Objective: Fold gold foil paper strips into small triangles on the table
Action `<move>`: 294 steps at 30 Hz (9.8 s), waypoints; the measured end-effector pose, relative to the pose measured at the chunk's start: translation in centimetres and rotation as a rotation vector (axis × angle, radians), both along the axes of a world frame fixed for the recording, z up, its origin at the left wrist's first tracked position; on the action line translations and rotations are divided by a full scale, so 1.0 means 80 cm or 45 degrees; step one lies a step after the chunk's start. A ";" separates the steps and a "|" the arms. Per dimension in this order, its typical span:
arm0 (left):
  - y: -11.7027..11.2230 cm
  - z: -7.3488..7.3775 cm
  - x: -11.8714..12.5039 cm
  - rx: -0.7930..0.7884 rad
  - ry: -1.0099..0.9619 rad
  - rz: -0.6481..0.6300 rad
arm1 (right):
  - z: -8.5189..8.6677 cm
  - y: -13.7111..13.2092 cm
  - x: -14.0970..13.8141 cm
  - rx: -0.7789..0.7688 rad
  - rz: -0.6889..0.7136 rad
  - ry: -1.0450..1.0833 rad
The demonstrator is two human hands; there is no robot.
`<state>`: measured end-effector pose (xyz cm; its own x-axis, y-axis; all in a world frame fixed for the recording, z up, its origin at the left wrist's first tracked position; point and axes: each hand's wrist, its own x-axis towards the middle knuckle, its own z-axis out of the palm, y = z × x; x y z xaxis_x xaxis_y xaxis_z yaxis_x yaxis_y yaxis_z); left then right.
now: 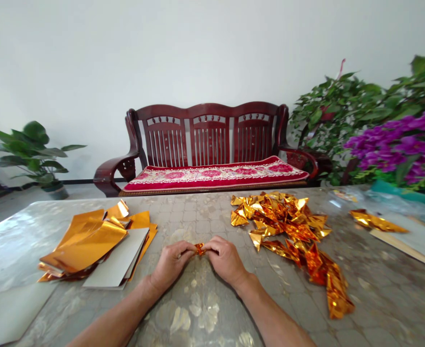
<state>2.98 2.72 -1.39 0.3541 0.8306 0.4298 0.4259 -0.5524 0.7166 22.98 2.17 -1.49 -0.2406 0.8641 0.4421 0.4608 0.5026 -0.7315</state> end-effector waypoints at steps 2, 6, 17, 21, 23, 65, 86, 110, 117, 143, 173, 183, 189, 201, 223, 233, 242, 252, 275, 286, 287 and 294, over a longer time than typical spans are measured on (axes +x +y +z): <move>0.000 0.000 0.000 -0.007 0.007 0.001 | 0.000 0.000 0.000 -0.008 0.007 0.009; 0.000 0.000 0.000 -0.023 0.014 -0.001 | 0.001 -0.001 -0.001 -0.029 0.007 0.027; -0.001 0.000 0.002 -0.023 0.029 -0.002 | 0.001 -0.001 -0.001 -0.063 -0.004 0.013; -0.002 -0.001 0.003 -0.040 0.040 0.003 | 0.002 -0.001 -0.002 -0.067 -0.009 0.014; -0.003 -0.002 0.003 -0.039 0.042 0.001 | 0.001 -0.001 -0.002 -0.065 -0.009 0.017; -0.009 -0.004 0.010 -0.151 -0.045 0.055 | 0.005 -0.005 -0.007 -0.041 -0.085 -0.003; -0.004 -0.006 0.009 -0.216 -0.171 0.107 | 0.001 -0.001 -0.005 -0.031 -0.121 0.101; -0.001 -0.007 0.011 -0.243 -0.106 0.205 | 0.002 -0.001 -0.007 -0.049 -0.119 0.087; -0.002 -0.005 0.008 -0.106 -0.044 0.263 | 0.001 -0.001 -0.007 -0.068 -0.105 0.087; -0.006 -0.001 0.007 0.054 0.008 0.090 | 0.003 -0.003 -0.006 -0.106 -0.078 0.092; 0.000 -0.006 0.004 -0.027 -0.095 0.032 | 0.003 0.000 -0.006 -0.078 -0.116 0.083; 0.000 -0.008 0.000 -0.114 -0.195 0.050 | 0.001 0.000 -0.004 -0.066 -0.126 0.076; 0.005 -0.014 0.004 -0.296 -0.298 0.062 | 0.001 0.001 -0.004 -0.073 -0.132 0.061; 0.006 -0.012 0.003 -0.161 -0.194 0.175 | 0.004 -0.001 -0.005 -0.085 -0.125 0.065; 0.002 0.002 -0.011 0.274 0.256 0.043 | 0.002 0.000 -0.005 -0.099 -0.122 0.035; -0.002 0.019 -0.012 0.332 0.472 -0.021 | -0.002 0.002 -0.002 -0.102 -0.114 0.057; -0.002 0.017 -0.014 0.299 0.641 -0.023 | 0.000 0.002 -0.003 -0.131 -0.115 0.067; -0.001 0.018 -0.015 0.320 0.667 -0.029 | -0.002 0.001 -0.002 -0.147 -0.123 0.061; 0.003 -0.001 -0.009 -0.102 0.141 -0.023 | -0.003 -0.001 -0.002 -0.130 -0.064 -0.008; -0.002 0.001 -0.007 -0.123 0.120 -0.160 | 0.003 -0.007 -0.004 -0.140 -0.065 -0.022; -0.002 0.000 -0.007 -0.110 0.128 -0.178 | 0.002 -0.007 -0.005 -0.139 -0.063 -0.020; -0.003 -0.002 -0.012 -0.003 0.200 -0.340 | 0.002 -0.008 -0.005 -0.170 0.012 0.012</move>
<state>2.03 2.51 -1.55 0.6217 0.7003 0.3509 0.3716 -0.6580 0.6549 22.57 1.57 -1.33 -0.2455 0.9130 0.3258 0.4495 0.4049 -0.7962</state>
